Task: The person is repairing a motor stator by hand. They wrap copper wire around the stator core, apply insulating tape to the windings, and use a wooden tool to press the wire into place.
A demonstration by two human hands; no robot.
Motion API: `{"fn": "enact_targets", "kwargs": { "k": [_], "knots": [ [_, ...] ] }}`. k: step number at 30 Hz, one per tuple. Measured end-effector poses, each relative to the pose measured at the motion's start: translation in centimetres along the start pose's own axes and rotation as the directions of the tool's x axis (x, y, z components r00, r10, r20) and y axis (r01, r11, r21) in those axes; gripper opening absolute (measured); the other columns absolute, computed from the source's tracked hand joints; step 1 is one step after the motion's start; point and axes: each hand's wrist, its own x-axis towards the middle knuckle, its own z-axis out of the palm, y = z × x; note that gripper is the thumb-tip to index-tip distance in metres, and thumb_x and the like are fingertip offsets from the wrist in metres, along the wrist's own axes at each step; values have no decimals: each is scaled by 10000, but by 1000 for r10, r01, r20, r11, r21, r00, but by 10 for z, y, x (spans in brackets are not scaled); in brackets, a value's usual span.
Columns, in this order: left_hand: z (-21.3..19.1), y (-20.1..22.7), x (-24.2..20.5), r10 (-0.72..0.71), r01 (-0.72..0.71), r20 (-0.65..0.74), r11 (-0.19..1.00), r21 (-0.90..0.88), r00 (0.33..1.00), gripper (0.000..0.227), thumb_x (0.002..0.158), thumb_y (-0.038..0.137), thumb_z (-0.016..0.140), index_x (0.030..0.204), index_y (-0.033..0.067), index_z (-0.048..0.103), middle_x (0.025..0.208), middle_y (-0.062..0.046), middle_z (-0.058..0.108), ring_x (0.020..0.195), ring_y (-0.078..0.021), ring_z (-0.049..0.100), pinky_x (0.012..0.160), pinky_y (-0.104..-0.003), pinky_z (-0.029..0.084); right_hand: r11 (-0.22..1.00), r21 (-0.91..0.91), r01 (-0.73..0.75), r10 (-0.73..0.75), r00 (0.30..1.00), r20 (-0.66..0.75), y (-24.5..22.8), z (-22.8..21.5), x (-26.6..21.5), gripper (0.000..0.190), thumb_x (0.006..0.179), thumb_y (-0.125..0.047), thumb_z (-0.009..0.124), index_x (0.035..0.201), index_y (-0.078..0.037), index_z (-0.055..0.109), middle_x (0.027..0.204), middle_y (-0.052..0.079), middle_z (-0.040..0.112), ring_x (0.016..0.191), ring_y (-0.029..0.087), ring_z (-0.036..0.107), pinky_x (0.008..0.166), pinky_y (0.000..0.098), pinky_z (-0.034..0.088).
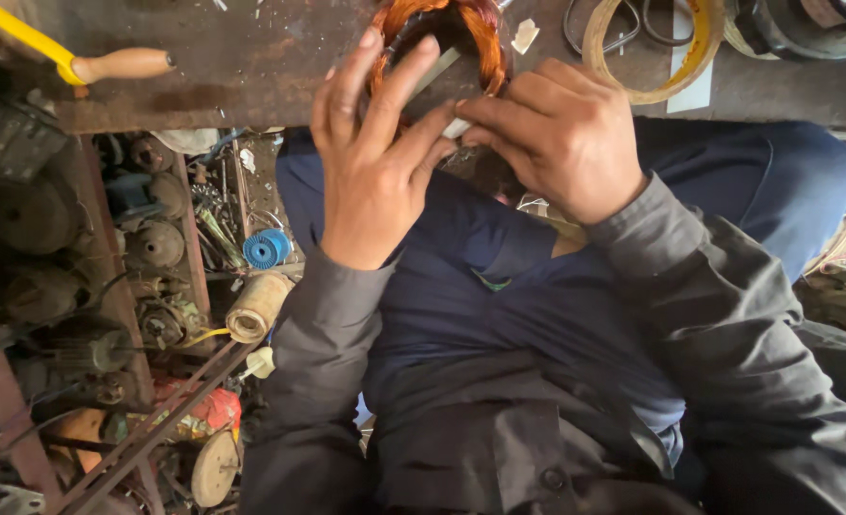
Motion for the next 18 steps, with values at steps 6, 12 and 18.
{"fn": "enact_targets", "kwargs": {
  "k": [6, 12, 18],
  "knots": [
    [13, -7, -6, 45, -45, -16, 999, 16, 999, 174, 1033, 249, 794, 1144, 120, 761, 1427, 46, 609, 1524, -231, 377, 1242, -505, 266, 997, 71, -8, 7, 1000, 12, 3, -3, 8, 193, 960, -229, 843, 1097, -132, 747, 931, 21, 625, 895, 257, 603, 786, 396, 507],
    [14, -5, -9, -37, 37, 8, 990, -135, 999, 346, 980, 281, 721, 1241, 53, 734, 1414, -44, 618, 1484, -307, 380, 1225, -543, 284, 960, 210, -187, 210, 973, -95, -11, -17, -16, 231, 967, -41, 774, 1187, -26, 704, 1011, 104, 667, 897, 274, 669, 789, 375, 547],
    [28, 0, -14, -97, 73, -112, 976, -207, 989, 289, 998, 224, 777, 1273, 152, 727, 1405, 19, 649, 1478, -253, 401, 1243, -490, 269, 896, 260, -360, 375, 927, -7, -12, -1, -34, 253, 1005, -91, 845, 1111, -15, 629, 1059, 89, 710, 853, 191, 706, 757, 308, 566]
  ]
}}
